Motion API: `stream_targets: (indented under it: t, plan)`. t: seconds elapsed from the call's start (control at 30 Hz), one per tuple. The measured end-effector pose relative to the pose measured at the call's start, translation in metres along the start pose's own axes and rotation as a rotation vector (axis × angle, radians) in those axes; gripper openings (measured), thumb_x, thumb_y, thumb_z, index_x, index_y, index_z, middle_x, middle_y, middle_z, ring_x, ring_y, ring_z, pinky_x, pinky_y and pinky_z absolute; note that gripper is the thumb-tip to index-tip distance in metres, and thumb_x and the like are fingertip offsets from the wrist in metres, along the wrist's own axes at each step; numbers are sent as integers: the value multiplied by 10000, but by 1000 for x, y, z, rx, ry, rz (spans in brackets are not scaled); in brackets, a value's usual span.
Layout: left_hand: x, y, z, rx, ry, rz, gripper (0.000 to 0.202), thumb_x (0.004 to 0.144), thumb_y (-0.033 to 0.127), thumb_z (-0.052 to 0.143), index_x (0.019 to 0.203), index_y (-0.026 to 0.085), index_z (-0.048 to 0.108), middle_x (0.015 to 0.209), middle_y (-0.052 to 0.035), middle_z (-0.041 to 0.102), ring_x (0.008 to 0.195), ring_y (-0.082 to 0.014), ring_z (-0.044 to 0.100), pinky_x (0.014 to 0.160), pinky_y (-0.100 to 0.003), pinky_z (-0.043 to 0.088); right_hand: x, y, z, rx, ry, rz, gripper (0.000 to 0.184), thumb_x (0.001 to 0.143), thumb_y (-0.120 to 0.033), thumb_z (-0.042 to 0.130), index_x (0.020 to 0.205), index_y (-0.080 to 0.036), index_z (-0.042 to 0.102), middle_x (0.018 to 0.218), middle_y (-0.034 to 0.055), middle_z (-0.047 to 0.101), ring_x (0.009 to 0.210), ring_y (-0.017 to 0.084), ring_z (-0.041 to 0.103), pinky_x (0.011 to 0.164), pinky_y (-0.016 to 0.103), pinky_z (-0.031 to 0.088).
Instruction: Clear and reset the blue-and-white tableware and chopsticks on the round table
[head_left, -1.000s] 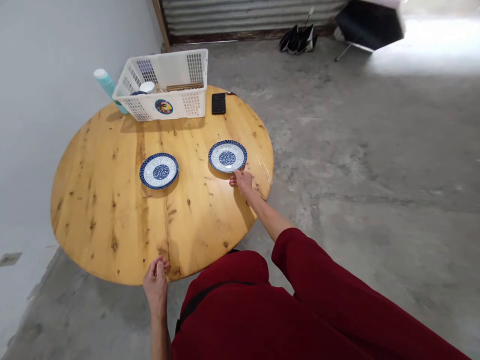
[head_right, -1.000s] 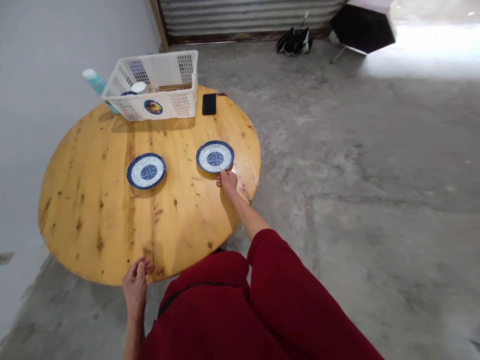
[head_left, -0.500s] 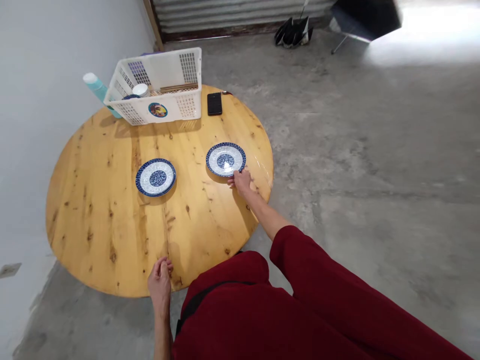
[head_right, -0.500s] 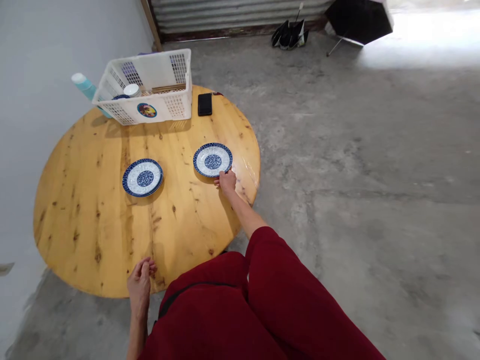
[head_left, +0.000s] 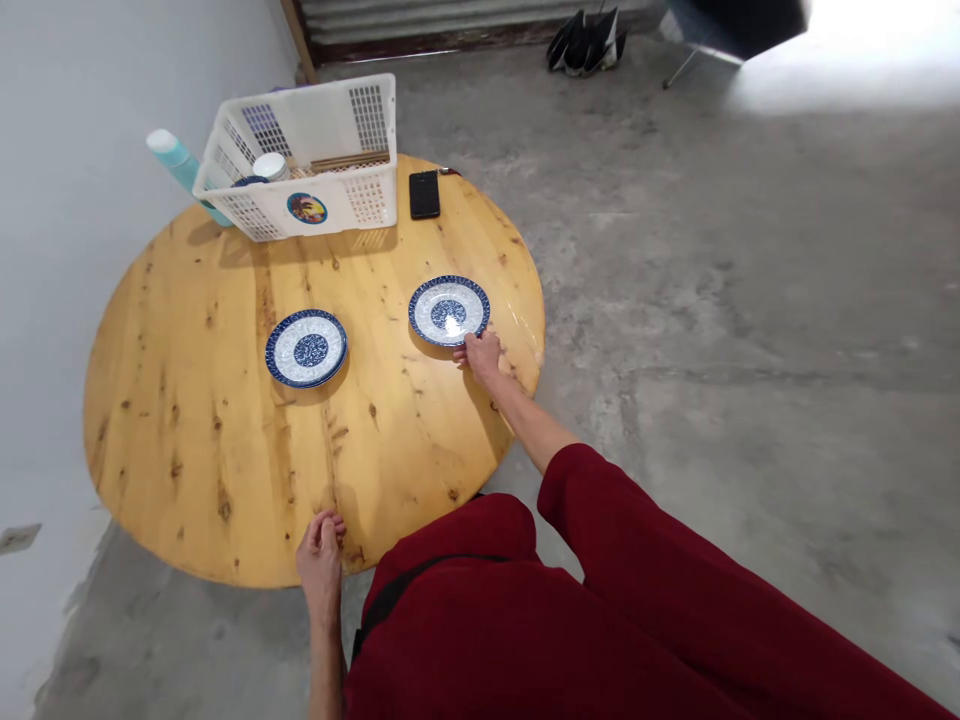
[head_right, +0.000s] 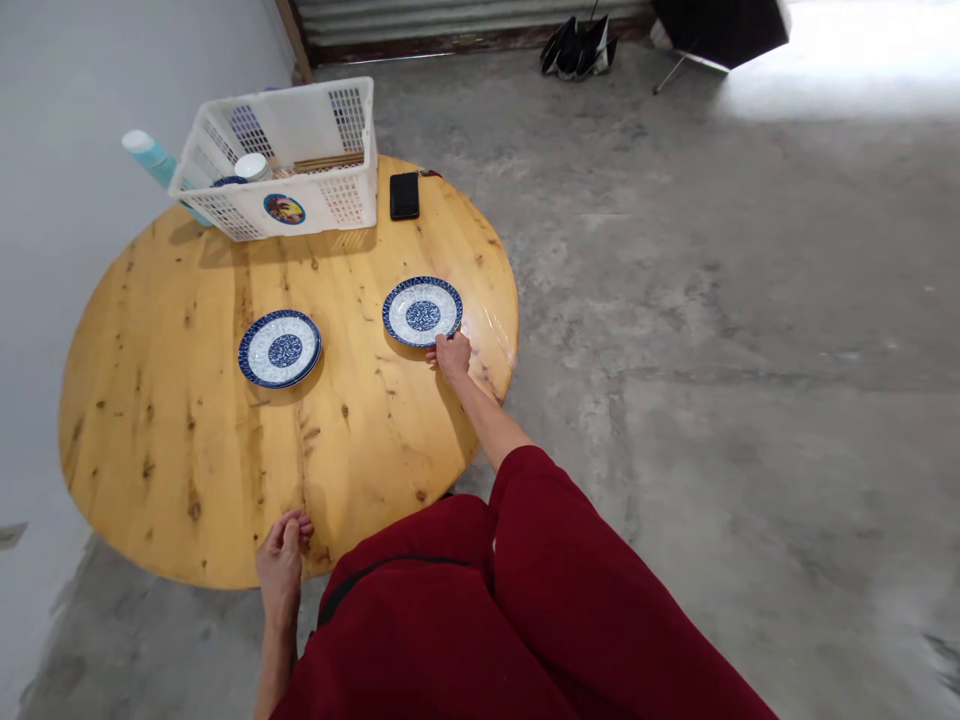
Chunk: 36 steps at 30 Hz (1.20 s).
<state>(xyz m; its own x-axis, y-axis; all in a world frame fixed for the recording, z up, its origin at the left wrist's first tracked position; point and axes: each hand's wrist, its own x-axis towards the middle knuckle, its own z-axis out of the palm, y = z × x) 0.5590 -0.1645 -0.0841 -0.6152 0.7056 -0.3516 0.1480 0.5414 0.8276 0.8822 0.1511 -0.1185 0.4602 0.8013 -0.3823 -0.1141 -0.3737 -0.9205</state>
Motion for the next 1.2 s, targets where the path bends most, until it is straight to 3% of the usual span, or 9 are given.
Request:
stream_targets:
  t: [0.57, 1.2]
  plan:
    - [2, -11, 4, 14, -2, 13, 445, 790, 530, 618, 999, 153, 724, 881, -82, 756, 793, -196, 729, 763, -315, 594, 2, 1, 0, -28, 4, -6, 54, 815, -158, 545, 772, -190, 537, 529, -25, 634, 389, 108, 598, 395, 184, 528]
    - [-4, 0, 7, 26, 0, -15, 468, 743, 550, 626, 967, 151, 723, 866, -91, 758, 786, -212, 738, 747, -333, 607, -9, -8, -4, 35, -47, 8, 70, 813, -137, 535, 781, -195, 512, 548, -15, 650, 406, 120, 614, 379, 188, 519]
